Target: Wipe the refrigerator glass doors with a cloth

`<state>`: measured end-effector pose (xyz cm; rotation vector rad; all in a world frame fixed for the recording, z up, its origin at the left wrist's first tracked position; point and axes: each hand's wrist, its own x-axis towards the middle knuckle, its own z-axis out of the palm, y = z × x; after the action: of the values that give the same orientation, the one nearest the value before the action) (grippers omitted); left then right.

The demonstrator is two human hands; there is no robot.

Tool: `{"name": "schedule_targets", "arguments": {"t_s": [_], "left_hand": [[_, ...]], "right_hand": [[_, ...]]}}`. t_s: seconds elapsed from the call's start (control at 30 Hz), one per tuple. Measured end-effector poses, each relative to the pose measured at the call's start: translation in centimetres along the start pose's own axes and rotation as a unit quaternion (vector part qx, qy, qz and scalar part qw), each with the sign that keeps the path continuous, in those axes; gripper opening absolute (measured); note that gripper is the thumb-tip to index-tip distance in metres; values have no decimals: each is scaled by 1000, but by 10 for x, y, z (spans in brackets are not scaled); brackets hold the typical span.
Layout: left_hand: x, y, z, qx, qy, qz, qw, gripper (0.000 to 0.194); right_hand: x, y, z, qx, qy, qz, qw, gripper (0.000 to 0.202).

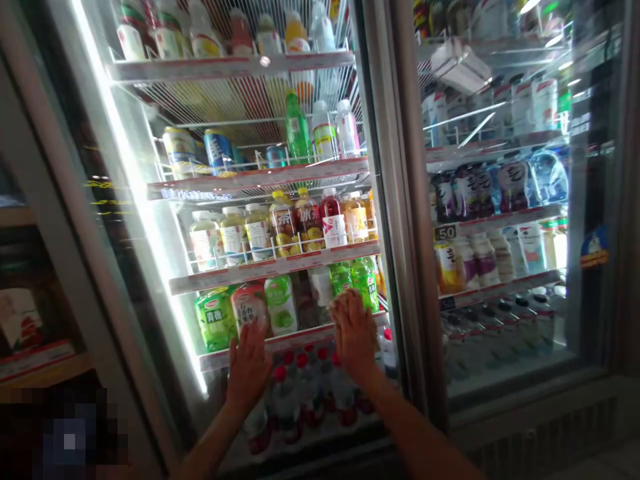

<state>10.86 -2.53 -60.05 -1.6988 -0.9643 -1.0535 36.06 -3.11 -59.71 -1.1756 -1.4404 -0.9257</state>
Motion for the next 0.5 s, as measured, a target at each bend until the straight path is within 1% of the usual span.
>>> {"name": "schedule_targets", "arguments": {"t_s": [0.07,0.1,0.13,0.2,0.23,0.27,0.33,0.37,0.4,0.43,0.5], "left_hand": [[0,-1,-2,-1,-3,4,1000,69],[0,-2,-3,2,-5,8,1000,68],[1,-3,-4,7,-8,14,1000,68],[0,-5,-6,17,-10,22,1000,67],[0,-5,-7,20,-8,27,999,67],[0,-5,-7,21,-7,29,999,67],[-1,-3,-6,21,-6,27,999,67],[-1,-2,-6,20,-7,23,1000,67],[-1,-1,-6,20,-8,19,1000,67],[-2,-1,-6,21,-9,13,1000,67],[-2,-1,-7,19,-15,13,1000,65]], "right_hand": [[-7,-29,3,28,-44,-60,997,56],[-10,-39,4,41,-61,-91,993,56],[-11,-45,4,51,-75,-122,988,55],[-4,-44,3,61,-87,-156,982,55],[5,-39,2,60,-80,-148,984,55],[17,-34,1,56,-68,-121,989,56],[45,-27,0,42,-37,-46,997,56],[58,-27,-1,35,-28,-19,999,56],[66,-29,-2,32,-30,-12,999,56],[68,-32,-2,31,-39,-25,998,56],[56,-41,-2,36,-66,-103,992,56]]}}
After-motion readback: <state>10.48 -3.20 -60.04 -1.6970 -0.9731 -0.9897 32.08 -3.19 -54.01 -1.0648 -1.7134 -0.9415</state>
